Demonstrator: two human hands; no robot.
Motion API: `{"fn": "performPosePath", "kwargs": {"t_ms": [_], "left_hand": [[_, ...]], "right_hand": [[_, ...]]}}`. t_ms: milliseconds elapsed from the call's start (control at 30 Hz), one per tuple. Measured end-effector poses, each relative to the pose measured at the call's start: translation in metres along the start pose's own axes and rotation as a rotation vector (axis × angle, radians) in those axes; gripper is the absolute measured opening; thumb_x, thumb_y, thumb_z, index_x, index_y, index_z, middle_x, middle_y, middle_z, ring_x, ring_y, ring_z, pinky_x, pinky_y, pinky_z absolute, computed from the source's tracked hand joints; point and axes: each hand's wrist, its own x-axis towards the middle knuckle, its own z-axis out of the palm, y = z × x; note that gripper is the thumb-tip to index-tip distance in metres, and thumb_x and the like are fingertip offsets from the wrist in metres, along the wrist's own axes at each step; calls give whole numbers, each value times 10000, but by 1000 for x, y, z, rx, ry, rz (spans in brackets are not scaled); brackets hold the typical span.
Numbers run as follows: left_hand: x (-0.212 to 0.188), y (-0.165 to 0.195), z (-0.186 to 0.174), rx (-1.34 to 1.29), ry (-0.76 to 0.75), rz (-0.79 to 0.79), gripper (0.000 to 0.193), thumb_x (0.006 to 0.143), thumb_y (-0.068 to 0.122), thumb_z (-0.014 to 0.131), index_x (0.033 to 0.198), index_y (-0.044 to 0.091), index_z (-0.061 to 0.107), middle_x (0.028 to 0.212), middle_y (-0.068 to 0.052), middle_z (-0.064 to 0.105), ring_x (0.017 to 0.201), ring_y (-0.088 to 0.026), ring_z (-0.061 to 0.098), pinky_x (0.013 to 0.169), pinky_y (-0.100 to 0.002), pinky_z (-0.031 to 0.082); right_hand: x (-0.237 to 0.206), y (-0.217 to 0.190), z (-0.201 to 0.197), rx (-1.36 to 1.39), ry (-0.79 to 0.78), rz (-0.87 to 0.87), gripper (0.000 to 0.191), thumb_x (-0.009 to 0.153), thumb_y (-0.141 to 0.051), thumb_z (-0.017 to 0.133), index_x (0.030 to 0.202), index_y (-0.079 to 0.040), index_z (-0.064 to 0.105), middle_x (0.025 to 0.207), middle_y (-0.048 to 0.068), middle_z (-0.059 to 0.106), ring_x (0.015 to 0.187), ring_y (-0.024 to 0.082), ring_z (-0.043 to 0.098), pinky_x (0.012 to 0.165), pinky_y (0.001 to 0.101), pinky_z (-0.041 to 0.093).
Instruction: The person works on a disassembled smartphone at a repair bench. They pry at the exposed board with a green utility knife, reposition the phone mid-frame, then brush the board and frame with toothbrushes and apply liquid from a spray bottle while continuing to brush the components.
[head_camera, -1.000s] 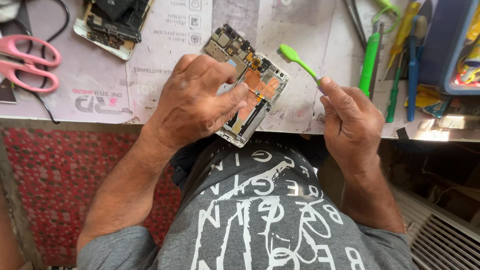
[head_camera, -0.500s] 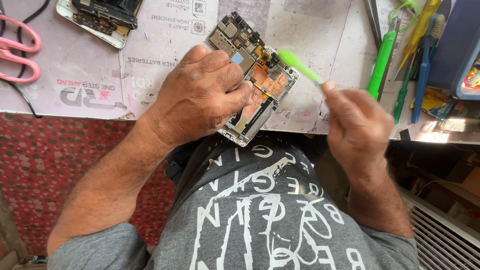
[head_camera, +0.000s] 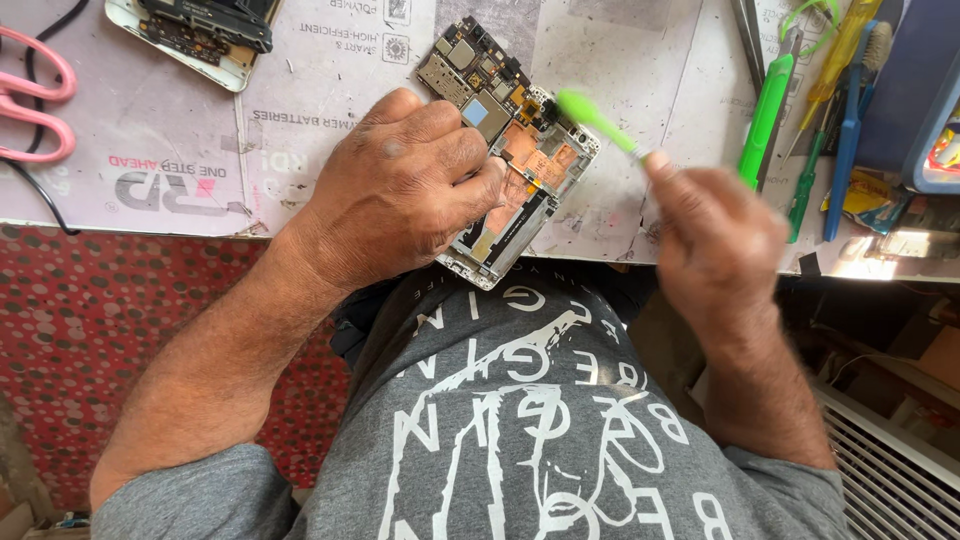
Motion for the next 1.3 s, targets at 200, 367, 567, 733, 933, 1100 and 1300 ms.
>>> {"fn": "performPosePath", "kwargs": {"t_ms": [200,367,567,733,933,1100,1300], "left_hand": [[0,1,4,21,4,-3,130,1018,240,733,1000,112,728,863,44,596,896,-145,569,842,-346,453],[0,2,3,40,1,2,109,998,214,727,967,109,720,842,41,591,893,-148,578,838,-345,459],[1,1,3,27,2,11,86,970,192,717,962,106,718,849,35,589,903,-160,587,846,-353,465],[0,1,3,-4,6,1,92,965,196,724,943,107,715,845,26,600,895,-166,591,837,-361,466],[1,1,3,-22,11,1,146,972,234,734,943,91,719,853,14,618,902,-173,598,829,-367,465],[1,1,3,0,4,8,101,968,205,733,945,107,726,839,18,615,901,-167,602,824,-363,472],[1,0,5,10,9,10,83,977,189,732,947,111,727,836,24,617,882,-160,599,812,-360,474]], "right_hand": [[5,-3,1,-1,12,-7,264,1055,23,713,1295,-84,741,897,133,742,699,184,691,529,289,541],[9,-9,-4,20,36,-35,237,1114,-8,720,1334,-95,718,945,126,732,778,186,719,611,295,576],[12,-15,-7,52,26,-5,255,1087,17,734,1324,-77,722,929,128,728,776,200,710,615,327,553],[13,-13,-7,70,58,37,192,1144,-17,734,1323,-85,711,979,121,735,818,177,718,625,282,574],[13,-8,3,70,24,16,243,1137,-29,696,1369,-97,710,938,103,740,781,156,717,570,264,580],[11,-4,7,23,18,-20,240,1109,-14,678,1339,-65,720,937,128,747,755,173,712,536,261,561],[11,0,9,24,23,-27,154,1176,-44,654,1318,-86,697,964,119,743,805,161,733,594,237,602]]}}
